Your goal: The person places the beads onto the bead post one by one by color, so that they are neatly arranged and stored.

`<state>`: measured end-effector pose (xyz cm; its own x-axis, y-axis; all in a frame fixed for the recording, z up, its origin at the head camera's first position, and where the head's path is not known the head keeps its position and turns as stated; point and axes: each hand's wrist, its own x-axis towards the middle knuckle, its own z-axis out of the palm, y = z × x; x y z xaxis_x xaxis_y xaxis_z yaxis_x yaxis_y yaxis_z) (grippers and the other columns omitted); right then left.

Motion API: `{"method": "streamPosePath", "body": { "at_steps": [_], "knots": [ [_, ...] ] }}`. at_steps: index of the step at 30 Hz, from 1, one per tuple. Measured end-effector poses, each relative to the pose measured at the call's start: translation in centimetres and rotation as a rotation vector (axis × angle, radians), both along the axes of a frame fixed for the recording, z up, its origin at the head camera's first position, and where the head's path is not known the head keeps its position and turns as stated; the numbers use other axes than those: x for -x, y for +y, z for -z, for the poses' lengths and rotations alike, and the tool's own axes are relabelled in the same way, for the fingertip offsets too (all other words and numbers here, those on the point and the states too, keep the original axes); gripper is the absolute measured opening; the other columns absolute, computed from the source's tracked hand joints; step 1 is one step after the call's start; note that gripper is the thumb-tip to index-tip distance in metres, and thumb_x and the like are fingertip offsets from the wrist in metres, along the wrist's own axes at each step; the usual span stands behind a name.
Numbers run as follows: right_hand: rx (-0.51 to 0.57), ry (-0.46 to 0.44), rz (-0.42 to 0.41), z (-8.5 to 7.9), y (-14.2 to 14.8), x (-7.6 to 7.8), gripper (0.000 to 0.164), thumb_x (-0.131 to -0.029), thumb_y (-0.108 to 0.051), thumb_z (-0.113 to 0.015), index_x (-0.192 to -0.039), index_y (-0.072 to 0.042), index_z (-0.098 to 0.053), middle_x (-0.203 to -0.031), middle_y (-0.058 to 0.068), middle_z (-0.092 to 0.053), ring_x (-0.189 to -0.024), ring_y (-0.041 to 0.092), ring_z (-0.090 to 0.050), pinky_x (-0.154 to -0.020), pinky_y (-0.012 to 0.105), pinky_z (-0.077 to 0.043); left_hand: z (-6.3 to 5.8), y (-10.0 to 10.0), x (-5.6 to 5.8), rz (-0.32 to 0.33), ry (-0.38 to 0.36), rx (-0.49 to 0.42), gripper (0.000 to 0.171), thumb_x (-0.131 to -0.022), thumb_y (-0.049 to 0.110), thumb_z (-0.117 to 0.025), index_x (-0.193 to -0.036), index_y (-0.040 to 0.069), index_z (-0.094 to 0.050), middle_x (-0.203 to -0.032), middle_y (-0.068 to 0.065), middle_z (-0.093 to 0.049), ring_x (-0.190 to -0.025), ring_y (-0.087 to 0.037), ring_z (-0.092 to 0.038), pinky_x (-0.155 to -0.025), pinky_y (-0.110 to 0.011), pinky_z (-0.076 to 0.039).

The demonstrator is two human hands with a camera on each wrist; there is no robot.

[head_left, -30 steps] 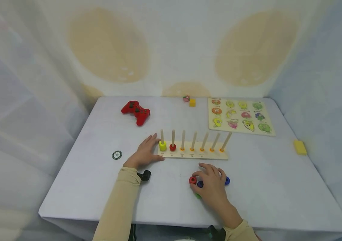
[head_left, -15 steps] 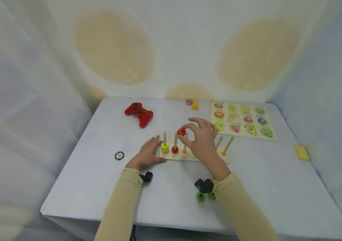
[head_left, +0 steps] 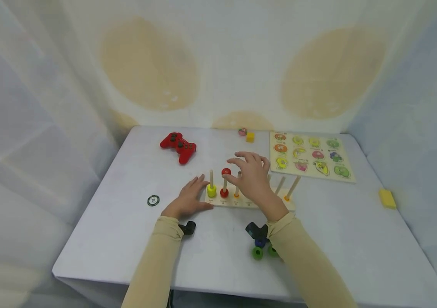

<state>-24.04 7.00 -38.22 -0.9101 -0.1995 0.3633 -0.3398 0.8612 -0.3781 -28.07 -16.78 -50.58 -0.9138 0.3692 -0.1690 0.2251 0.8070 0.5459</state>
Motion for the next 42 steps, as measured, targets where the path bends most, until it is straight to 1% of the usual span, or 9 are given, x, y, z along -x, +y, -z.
{"method": "streamPosePath", "body": {
  "at_steps": [6, 10, 14, 18, 20, 23, 28, 36, 42],
  "knots": [
    [0.161, 0.029, 0.019, -1.3, 2.7, -0.5, 0.036, -0.094, -0.038, -0.073, -0.124, -0.017, -0.072, -0.143, 0.009, -0.058, -0.138, 0.037, -0.044, -0.114, 0.065, -0.020, -0.2, 0.2, 0.4, 0.021, 0.021, -0.003, 0.085, -0.083, 0.048, -0.081, -0.154, 0.025, -0.041, -0.174, 0.001, -0.011, -0.161, -0.026, -0.006, -0.130, -0.056, -0.013],
    [0.249, 0.050, 0.043, -1.4, 4.8, -1.5, 0.030, -0.096, -0.031, -0.072, -0.121, -0.015, -0.072, -0.142, 0.010, -0.059, -0.137, 0.038, -0.044, -0.113, 0.066, -0.017, -0.2, -0.1, 0.3, 0.032, 0.001, 0.014, 0.086, -0.083, 0.048, -0.081, -0.155, 0.025, -0.040, -0.174, 0.000, -0.009, -0.161, -0.027, -0.005, -0.130, -0.057, -0.012],
    [0.304, 0.121, 0.048, -0.7, 6.8, -2.8, 0.025, -0.094, -0.022, -0.074, -0.116, -0.011, -0.073, -0.137, 0.013, -0.062, -0.135, 0.039, -0.046, -0.111, 0.067, -0.020, -0.7, -0.2, 0.5, 0.036, 0.017, 0.002, 0.086, -0.084, 0.046, -0.081, -0.155, 0.021, -0.040, -0.174, -0.001, -0.010, -0.161, -0.028, -0.006, -0.130, -0.057, -0.011],
    [0.285, 0.153, -0.001, 1.4, 8.5, -5.1, 0.023, -0.091, -0.014, -0.077, -0.113, -0.008, -0.074, -0.128, 0.014, -0.068, -0.126, 0.037, -0.056, -0.111, 0.063, -0.035, -0.8, -0.2, 0.7, 0.029, 0.026, 0.013, 0.086, -0.084, 0.046, -0.081, -0.155, 0.020, -0.040, -0.174, -0.001, -0.010, -0.161, -0.028, -0.006, -0.130, -0.056, -0.011],
    [0.231, 0.111, -0.047, 3.1, 9.4, -6.4, 0.025, -0.089, -0.013, -0.079, -0.114, -0.009, -0.075, -0.123, 0.012, -0.071, -0.121, 0.034, -0.061, -0.107, 0.058, -0.045, -0.6, -0.3, 0.6, 0.030, 0.016, 0.017, 0.086, -0.084, 0.045, -0.081, -0.155, 0.020, -0.039, -0.174, -0.002, -0.010, -0.161, -0.028, -0.005, -0.130, -0.057, -0.010],
    [0.132, -0.030, -0.068, 5.8, 10.7, -8.2, 0.026, -0.090, -0.016, -0.078, -0.116, -0.012, -0.074, -0.119, 0.007, -0.073, -0.116, 0.031, -0.065, -0.102, 0.056, -0.051, -0.3, -0.3, 0.4, 0.037, 0.007, 0.016, 0.087, -0.084, 0.045, -0.080, -0.155, 0.019, -0.038, -0.174, -0.003, -0.010, -0.161, -0.030, -0.005, -0.130, -0.057, -0.010],
    [0.074, -0.221, 0.012, 9.1, 12.5, -9.7, 0.026, -0.093, -0.018, -0.075, -0.118, -0.014, -0.074, -0.124, 0.008, -0.071, -0.121, 0.034, -0.062, -0.105, 0.060, -0.048, -0.4, -0.1, 0.4, 0.046, 0.012, 0.009, 0.088, -0.085, 0.046, -0.080, -0.156, 0.016, -0.037, -0.174, -0.004, -0.010, -0.161, -0.030, -0.006, -0.130, -0.057, -0.010],
    [0.050, -0.252, -0.040, 11.7, 13.7, -10.6, 0.033, -0.091, -0.015, -0.074, -0.124, -0.016, -0.073, -0.131, 0.011, -0.067, -0.129, 0.038, -0.055, -0.107, 0.068, -0.036, -0.2, -0.2, 0.6, 0.035, 0.006, 0.016, 0.088, -0.084, 0.046, -0.080, -0.156, 0.018, -0.037, -0.174, -0.003, -0.009, -0.161, -0.029, -0.005, -0.130, -0.056, -0.009],
    [0.116, -0.271, -0.100, 12.3, 13.0, -10.9, 0.033, -0.092, -0.017, -0.073, -0.125, -0.020, -0.072, -0.135, 0.009, -0.064, -0.133, 0.037, -0.050, -0.109, 0.067, -0.027, -0.3, -0.1, 0.5, 0.022, -0.010, 0.010, 0.088, -0.084, 0.046, -0.080, -0.156, 0.020, -0.037, -0.174, -0.001, -0.007, -0.161, -0.028, -0.002, -0.130, -0.057, -0.008]
  ]
}}
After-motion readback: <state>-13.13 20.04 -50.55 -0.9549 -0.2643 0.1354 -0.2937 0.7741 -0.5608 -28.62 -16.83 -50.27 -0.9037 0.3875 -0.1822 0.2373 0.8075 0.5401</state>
